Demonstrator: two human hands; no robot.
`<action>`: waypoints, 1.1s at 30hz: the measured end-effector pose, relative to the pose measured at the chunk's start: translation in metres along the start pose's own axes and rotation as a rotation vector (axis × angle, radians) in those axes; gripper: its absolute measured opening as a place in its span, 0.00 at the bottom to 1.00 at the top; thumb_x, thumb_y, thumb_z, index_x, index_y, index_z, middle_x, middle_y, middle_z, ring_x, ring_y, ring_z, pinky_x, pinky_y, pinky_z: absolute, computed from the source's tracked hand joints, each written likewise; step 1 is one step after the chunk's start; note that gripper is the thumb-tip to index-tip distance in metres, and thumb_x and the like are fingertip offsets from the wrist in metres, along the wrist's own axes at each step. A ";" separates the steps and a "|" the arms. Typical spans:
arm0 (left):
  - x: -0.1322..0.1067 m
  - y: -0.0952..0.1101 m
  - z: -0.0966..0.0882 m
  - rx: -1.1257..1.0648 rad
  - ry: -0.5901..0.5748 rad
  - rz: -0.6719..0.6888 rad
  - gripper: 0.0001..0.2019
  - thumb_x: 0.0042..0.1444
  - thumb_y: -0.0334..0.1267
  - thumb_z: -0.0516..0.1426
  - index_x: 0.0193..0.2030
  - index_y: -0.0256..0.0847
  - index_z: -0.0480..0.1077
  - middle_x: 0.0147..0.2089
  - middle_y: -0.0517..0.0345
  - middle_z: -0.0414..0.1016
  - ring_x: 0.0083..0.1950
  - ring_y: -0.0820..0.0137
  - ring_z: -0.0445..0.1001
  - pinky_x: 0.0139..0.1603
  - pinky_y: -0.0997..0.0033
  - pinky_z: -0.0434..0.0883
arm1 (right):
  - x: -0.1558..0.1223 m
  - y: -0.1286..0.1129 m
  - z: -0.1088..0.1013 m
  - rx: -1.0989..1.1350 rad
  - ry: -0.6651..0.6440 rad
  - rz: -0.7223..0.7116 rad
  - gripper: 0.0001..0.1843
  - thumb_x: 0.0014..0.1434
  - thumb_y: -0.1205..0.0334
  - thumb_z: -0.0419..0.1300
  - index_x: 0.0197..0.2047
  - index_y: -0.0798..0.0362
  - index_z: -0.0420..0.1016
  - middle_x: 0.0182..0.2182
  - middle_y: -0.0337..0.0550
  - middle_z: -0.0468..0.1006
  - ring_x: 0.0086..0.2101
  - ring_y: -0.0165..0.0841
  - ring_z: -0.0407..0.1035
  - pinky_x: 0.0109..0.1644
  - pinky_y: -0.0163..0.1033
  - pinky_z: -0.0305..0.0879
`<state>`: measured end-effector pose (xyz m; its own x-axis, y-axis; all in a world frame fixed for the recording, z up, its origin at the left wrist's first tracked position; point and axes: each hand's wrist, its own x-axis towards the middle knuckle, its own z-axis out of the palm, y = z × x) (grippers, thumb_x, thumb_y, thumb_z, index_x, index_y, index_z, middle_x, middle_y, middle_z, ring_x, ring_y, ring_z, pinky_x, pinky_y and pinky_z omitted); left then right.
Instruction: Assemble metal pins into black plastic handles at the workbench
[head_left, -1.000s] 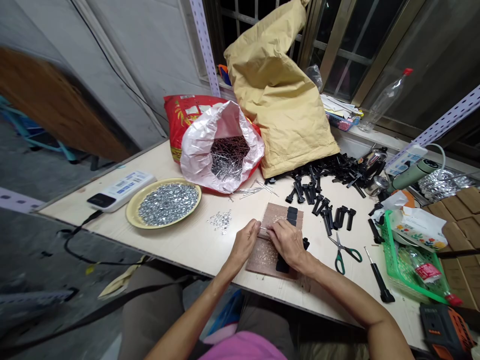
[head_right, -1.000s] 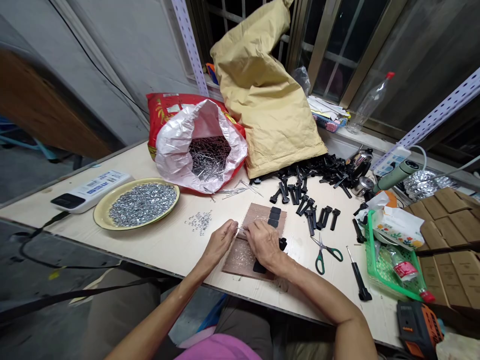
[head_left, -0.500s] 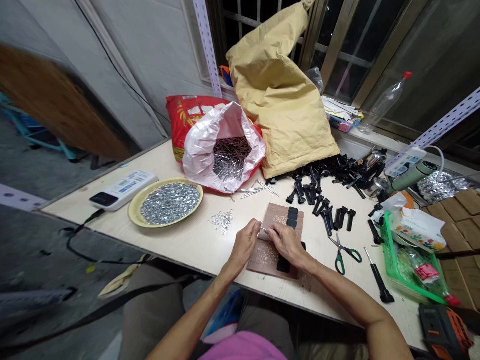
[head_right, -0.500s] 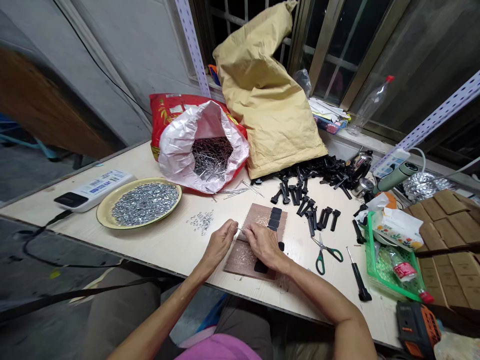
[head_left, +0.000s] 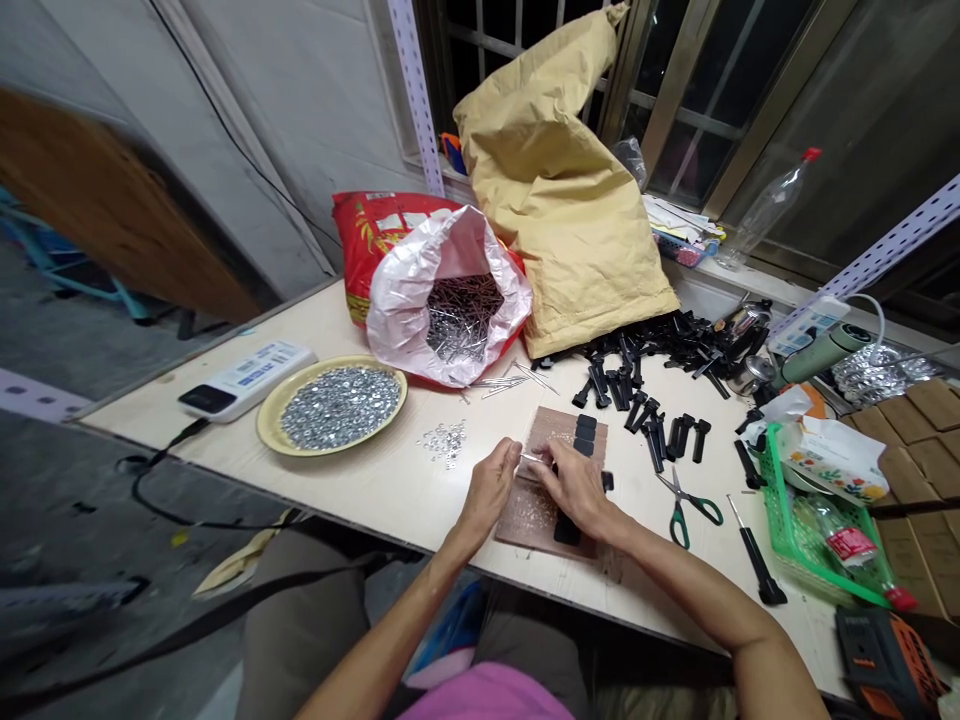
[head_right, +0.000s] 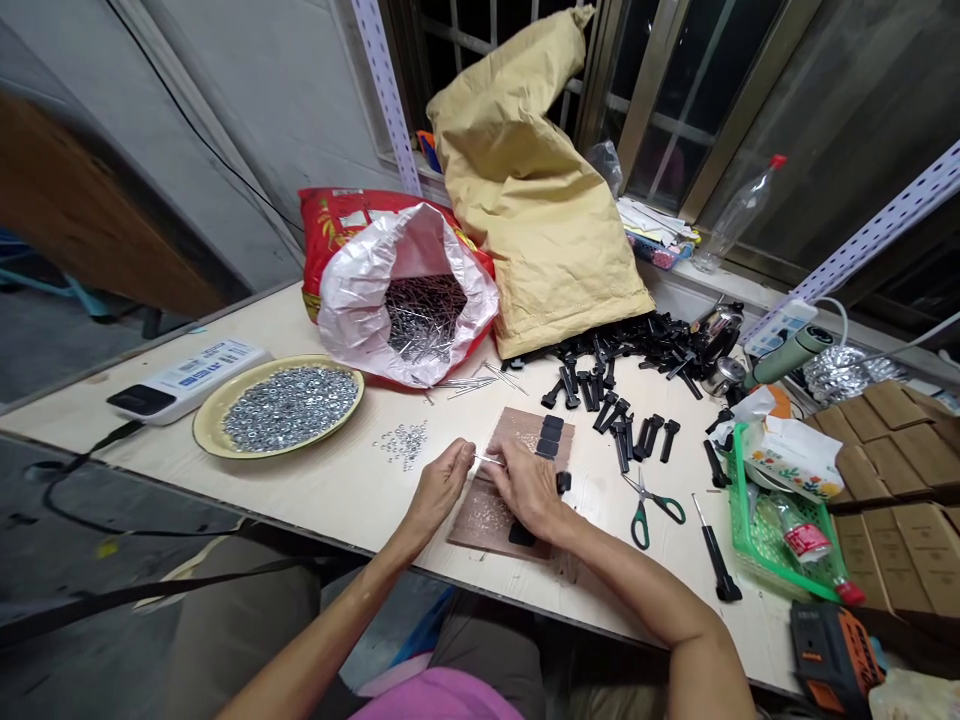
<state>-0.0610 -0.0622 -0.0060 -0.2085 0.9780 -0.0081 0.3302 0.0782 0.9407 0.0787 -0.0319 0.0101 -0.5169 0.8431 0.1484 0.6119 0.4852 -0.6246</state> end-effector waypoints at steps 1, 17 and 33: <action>0.000 0.000 0.001 -0.013 0.013 -0.006 0.17 0.55 0.53 0.41 0.23 0.45 0.52 0.20 0.68 0.51 0.23 0.73 0.54 0.26 0.73 0.57 | -0.001 -0.001 0.000 -0.112 0.060 -0.052 0.11 0.65 0.60 0.50 0.35 0.54 0.70 0.29 0.41 0.72 0.29 0.30 0.65 0.32 0.33 0.57; -0.001 -0.003 0.003 -0.084 0.031 -0.043 0.17 0.56 0.54 0.42 0.24 0.45 0.52 0.20 0.68 0.51 0.22 0.73 0.54 0.25 0.73 0.57 | 0.000 -0.003 -0.001 -0.007 0.019 0.002 0.09 0.63 0.60 0.53 0.32 0.53 0.68 0.28 0.42 0.71 0.30 0.31 0.66 0.33 0.34 0.60; 0.001 -0.004 0.003 -0.007 0.008 -0.011 0.17 0.55 0.54 0.41 0.23 0.45 0.52 0.20 0.67 0.52 0.24 0.71 0.56 0.28 0.72 0.57 | -0.002 -0.010 -0.007 0.128 -0.034 0.123 0.08 0.62 0.60 0.54 0.33 0.53 0.68 0.30 0.41 0.73 0.29 0.29 0.66 0.31 0.32 0.59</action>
<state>-0.0593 -0.0610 -0.0106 -0.2195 0.9755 -0.0153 0.3215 0.0871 0.9429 0.0779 -0.0363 0.0215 -0.4641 0.8849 0.0408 0.5918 0.3440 -0.7290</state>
